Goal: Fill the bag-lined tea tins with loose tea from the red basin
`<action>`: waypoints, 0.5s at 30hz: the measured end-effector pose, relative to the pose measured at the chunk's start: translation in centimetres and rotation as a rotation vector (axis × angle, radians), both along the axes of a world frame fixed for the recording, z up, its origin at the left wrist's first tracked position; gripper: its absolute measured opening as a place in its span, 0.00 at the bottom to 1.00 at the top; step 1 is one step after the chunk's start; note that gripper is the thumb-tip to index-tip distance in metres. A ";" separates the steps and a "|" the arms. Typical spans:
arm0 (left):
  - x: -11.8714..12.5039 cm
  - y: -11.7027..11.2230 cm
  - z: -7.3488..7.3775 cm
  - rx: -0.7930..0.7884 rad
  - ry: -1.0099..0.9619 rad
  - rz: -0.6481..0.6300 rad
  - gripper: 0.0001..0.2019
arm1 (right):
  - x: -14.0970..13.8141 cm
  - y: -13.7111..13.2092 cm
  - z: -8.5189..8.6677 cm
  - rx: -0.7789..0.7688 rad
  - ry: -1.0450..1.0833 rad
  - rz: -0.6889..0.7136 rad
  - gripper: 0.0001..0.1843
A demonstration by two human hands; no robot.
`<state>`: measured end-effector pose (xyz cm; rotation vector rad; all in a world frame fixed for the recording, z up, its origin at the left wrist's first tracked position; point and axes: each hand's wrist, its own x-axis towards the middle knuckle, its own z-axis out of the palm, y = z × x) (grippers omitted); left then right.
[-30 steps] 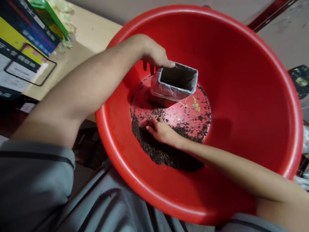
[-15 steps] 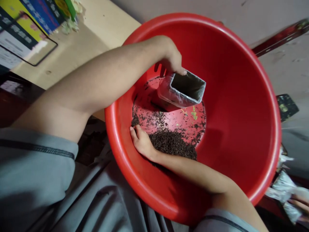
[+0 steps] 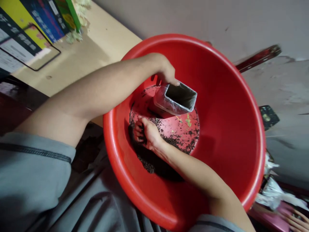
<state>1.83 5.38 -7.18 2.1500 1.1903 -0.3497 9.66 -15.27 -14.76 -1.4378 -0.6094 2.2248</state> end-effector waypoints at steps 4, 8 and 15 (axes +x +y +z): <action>-0.1 -0.2 0.2 -0.014 -0.046 0.001 0.34 | 1.8 3.2 4.7 0.262 0.024 -0.101 0.26; -0.3 -0.3 0.4 -0.111 -0.058 0.062 0.31 | 4.5 7.4 7.8 0.744 -0.063 -0.284 0.27; -0.1 -0.4 -0.1 -0.176 -0.111 0.210 0.28 | 7.3 14.1 5.5 1.257 -0.318 -0.526 0.28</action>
